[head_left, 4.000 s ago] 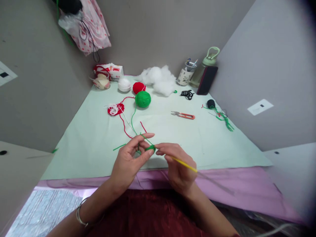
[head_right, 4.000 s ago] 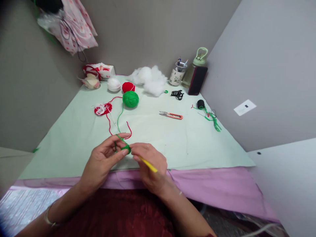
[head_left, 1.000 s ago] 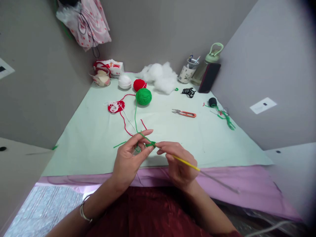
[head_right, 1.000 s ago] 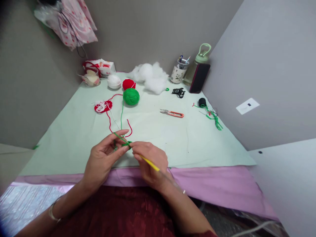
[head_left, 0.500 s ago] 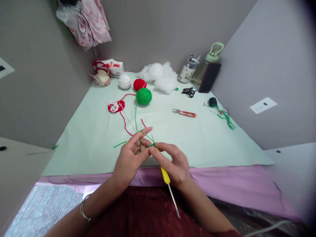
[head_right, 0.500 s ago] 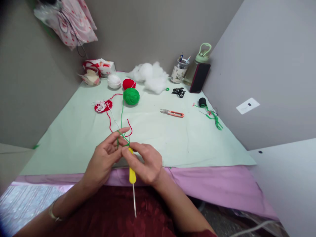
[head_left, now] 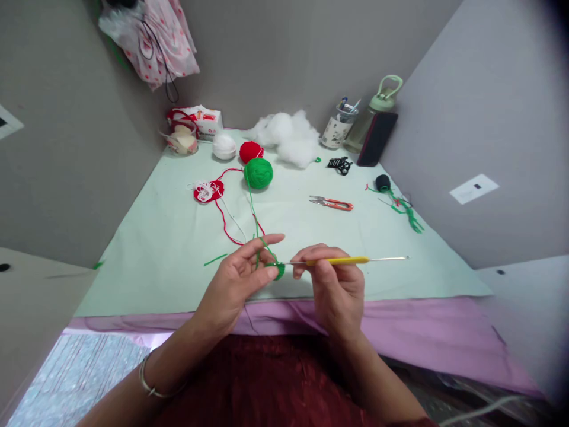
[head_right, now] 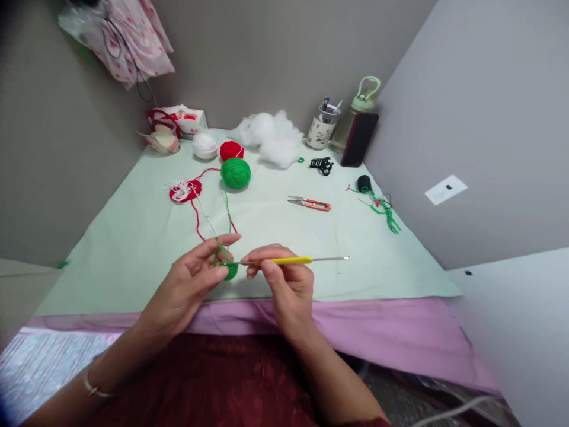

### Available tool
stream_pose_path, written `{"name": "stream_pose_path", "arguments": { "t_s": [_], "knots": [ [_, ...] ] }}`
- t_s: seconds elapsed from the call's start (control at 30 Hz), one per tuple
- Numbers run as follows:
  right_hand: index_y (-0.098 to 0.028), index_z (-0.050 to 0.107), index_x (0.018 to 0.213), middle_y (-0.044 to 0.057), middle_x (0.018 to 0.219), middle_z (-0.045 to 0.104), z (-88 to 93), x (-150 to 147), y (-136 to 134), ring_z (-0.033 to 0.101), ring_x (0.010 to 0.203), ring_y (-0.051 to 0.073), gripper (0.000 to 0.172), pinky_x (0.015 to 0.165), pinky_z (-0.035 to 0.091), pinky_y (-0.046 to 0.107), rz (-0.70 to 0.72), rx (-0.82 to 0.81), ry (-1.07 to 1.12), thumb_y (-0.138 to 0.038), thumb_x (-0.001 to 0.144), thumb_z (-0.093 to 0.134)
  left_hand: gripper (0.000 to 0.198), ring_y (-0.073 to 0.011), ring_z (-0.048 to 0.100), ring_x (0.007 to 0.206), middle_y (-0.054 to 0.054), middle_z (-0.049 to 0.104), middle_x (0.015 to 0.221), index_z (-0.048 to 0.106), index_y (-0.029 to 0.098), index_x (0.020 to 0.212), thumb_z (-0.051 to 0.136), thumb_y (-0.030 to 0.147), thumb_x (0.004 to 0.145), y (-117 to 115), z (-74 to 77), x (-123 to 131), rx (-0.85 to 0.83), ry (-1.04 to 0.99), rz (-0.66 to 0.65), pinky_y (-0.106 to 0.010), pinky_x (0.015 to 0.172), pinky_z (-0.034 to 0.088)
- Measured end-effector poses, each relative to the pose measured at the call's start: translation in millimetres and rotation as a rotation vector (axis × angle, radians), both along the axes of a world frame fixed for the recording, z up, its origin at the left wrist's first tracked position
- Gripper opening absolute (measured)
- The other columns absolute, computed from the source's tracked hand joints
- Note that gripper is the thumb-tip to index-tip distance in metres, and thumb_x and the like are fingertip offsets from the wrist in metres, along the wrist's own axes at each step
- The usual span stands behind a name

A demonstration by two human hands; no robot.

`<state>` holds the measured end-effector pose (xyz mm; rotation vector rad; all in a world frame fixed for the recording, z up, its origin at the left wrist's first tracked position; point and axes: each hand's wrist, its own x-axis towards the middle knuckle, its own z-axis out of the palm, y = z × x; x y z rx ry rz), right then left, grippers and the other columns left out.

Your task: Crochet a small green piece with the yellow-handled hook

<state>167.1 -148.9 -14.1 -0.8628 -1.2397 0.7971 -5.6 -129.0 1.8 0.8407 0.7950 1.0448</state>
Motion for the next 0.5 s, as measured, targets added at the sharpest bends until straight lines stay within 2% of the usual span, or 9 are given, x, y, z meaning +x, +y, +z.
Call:
{"name": "stream_pose_path", "arguments": {
  "t_s": [0.13,0.3,0.4,0.5],
  "knots": [
    [-0.025,0.080,0.102,0.005,0.095,0.082,-0.5,-4.5,3.2,0.076,0.085,0.020,0.019,0.075,0.065,0.034,-0.010,-0.001,-0.080,-0.034,0.105,0.064,0.038,-0.0168,0.062,0.094,-0.001,0.070,0.095,0.084,0.030,0.121,0.089,0.028,0.083,-2.1,-3.6,3.0,0.018,-0.005,-0.047,-0.028,0.091,0.048],
    [-0.027,0.082,0.105,0.004,0.095,0.081,-0.2,-4.2,0.9,0.075,0.087,0.019,0.016,0.079,0.064,0.035,0.026,0.065,-0.081,-0.029,0.104,0.066,0.049,-0.0131,0.058,0.084,-0.001,0.069,0.092,0.081,0.030,0.129,0.091,0.027,0.081,1.9,0.3,2.0,-0.031,-0.012,-0.010,-0.023,0.081,0.047],
    [-0.026,0.081,0.102,0.004,0.092,0.079,-1.8,-0.3,3.9,0.073,0.076,0.017,0.017,0.073,0.063,0.034,0.038,-0.017,0.047,-0.032,0.104,0.066,0.055,-0.0125,0.055,0.078,-0.001,0.067,0.089,0.080,0.028,0.132,0.091,0.028,0.078,4.9,3.3,-1.3,-0.141,-0.070,-0.092,-0.023,0.073,0.046],
    [-0.023,0.079,0.094,0.002,0.081,0.076,-1.6,3.4,10.1,0.069,0.065,0.016,0.019,0.064,0.061,0.031,0.076,-0.133,0.206,-0.037,0.101,0.069,0.050,-0.0119,0.052,0.074,-0.002,0.066,0.087,0.082,0.023,0.126,0.089,0.029,0.077,6.2,3.3,-3.9,-0.186,-0.159,-0.201,-0.024,0.075,0.049]
  ]
}}
